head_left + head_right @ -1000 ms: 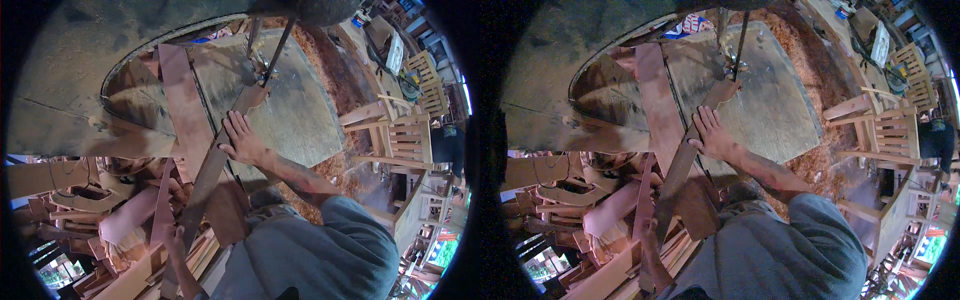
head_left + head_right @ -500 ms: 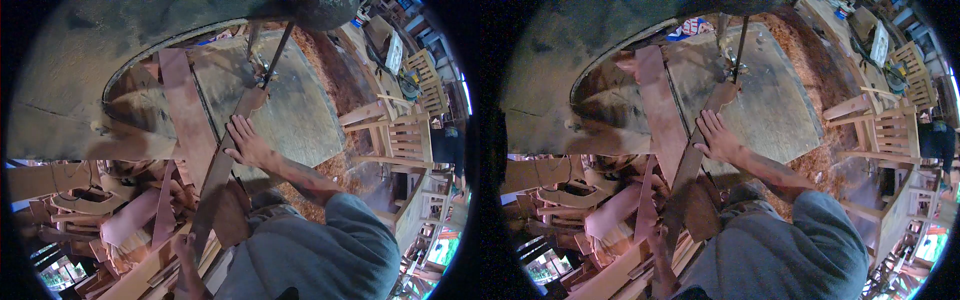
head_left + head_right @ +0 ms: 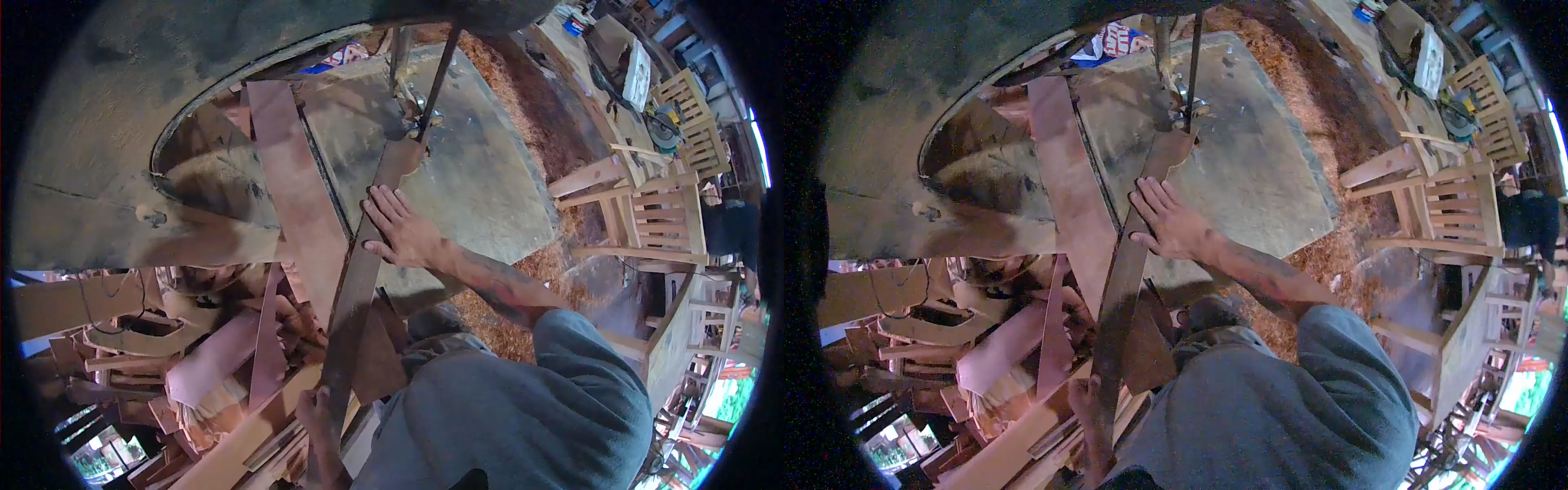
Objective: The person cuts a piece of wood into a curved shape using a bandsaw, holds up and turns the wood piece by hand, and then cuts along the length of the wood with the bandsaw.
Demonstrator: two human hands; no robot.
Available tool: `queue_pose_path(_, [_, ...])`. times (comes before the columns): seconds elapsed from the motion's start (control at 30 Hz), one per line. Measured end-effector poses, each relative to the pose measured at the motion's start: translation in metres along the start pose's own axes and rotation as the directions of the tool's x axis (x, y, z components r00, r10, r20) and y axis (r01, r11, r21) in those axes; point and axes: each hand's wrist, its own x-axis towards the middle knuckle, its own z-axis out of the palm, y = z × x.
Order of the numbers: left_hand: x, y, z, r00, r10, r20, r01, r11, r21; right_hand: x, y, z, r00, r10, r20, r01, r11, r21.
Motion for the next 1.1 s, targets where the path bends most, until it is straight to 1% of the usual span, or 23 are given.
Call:
queue_pose_path(0.07, [0.0,-0.026,0.007,1.0,0.009,-0.002,-0.009,0.999,-0.044,-0.001,0.001,0.001,1.0,-0.006,-0.008,0.006,1.0,0.014])
queue_pose_path(0.13, [-0.006,-0.024,0.008,1.0,-0.011,-0.009,0.01,0.999,-0.053,-0.002,0.002,0.0,1.0,-0.008,0.0,0.008,0.998,0.056])
queue_pose_path(0.2, [-0.013,-0.014,0.01,0.999,-0.028,-0.019,0.026,0.998,-0.065,-0.004,0.005,0.003,1.0,-0.017,0.0,0.017,0.999,0.051])
queue_pose_path(0.27, [-0.021,0.003,0.005,0.993,-0.102,0.065,0.108,0.99,-0.091,-0.004,0.007,0.002,1.0,-0.028,0.0,0.028,0.999,0.043])
queue_pose_path(0.3, [-0.021,-0.004,0.007,0.993,-0.104,0.063,0.11,0.99,-0.092,-0.004,0.008,0.0,1.0,-0.028,0.012,0.028,0.999,0.045])
queue_pose_path(0.37, [-0.023,-0.026,0.015,0.997,0.08,0.009,-0.08,0.997,-0.021,-0.003,0.009,0.0,0.999,-0.035,0.027,0.033,0.998,0.048])
queue_pose_path(0.4, [-0.024,-0.018,0.015,0.997,0.075,0.006,-0.075,0.997,-0.021,-0.001,0.01,0.001,0.999,-0.041,0.016,0.04,0.998,0.046])
queue_pose_path(0.47, [-0.022,0.01,0.016,0.999,-0.041,0.01,0.041,0.998,-0.042,0.001,0.013,0.002,0.999,-0.045,0.005,0.045,0.998,0.043])
queue_pose_path(0.5, [-0.021,-0.001,0.02,0.999,-0.041,0.011,0.041,0.998,-0.043,0.003,0.014,0.001,0.999,-0.051,0.004,0.051,0.998,0.036])
queue_pose_path(0.57, [-0.018,-0.029,0.03,0.999,-0.015,-0.029,0.012,0.994,-0.108,0.004,0.013,-0.001,0.998,-0.059,0.002,0.059,0.998,0.029])
queue_pose_path(0.6, [-0.019,-0.026,0.028,0.999,-0.016,-0.031,0.012,0.994,-0.111,0.005,0.012,-0.003,0.998,-0.053,0.019,0.052,0.998,0.03])
queue_pose_path(0.67, [-0.02,-0.006,0.021,0.999,-0.046,0.029,0.048,0.996,-0.069,0.007,0.013,-0.006,0.998,-0.051,0.035,0.05,0.998,0.027])
queue_pose_path(0.7, [-0.02,0.001,0.019,0.999,-0.045,0.027,0.047,0.996,-0.072,0.008,0.014,-0.005,0.998,-0.053,0.025,0.052,0.998,0.024])
queue_pose_path(0.77, [-0.02,0.01,0.016,0.997,-0.078,0.021,0.078,0.997,0.0,0.012,0.017,-0.003,0.999,-0.051,0.017,0.051,0.998,0.021])
queue_pose_path(0.8, [-0.021,0.011,0.017,0.997,-0.078,0.024,0.078,0.997,0.001,0.019,0.019,-0.001,0.999,-0.052,0.005,0.052,0.999,0.014])
queue_pose_path(0.87, [-0.019,0.014,0.017,0.992,-0.115,0.046,0.118,0.991,-0.057,0.022,0.021,-0.001,0.999,-0.051,-0.015,0.051,0.999,0.007])
queue_pose_path(0.9, [-0.021,0.02,0.014,0.993,-0.109,0.044,0.111,0.992,-0.056,0.021,0.02,-0.003,0.998,-0.057,-0.011,0.057,0.998,0.016])
queue_pose_path(0.97, [-0.031,0.033,0.011,1.0,0.026,-0.01,-0.027,1.0,-0.014,0.015,0.015,-0.005,0.998,-0.06,-0.012,0.061,0.998,0.023])
queue_pose_path(1.0, [-0.033,0.027,0.013,0.999,0.033,-0.009,-0.033,0.999,-0.013,0.009,0.009,-0.003,0.998,-0.06,-0.024,0.061,0.998,0.015])
queue_pose_path(1.07, [-0.042,0.002,0.018,0.993,0.102,-0.055,-0.103,0.994,-0.025,0.0,0.002,-0.001,0.998,-0.056,-0.033,0.057,0.998,0.013])
queue_pose_path(1.1, [-0.042,-0.008,0.019,0.994,0.099,-0.052,-0.1,0.995,-0.022,-0.003,-0.001,-0.001,0.998,-0.051,-0.042,0.052,0.998,0.024])
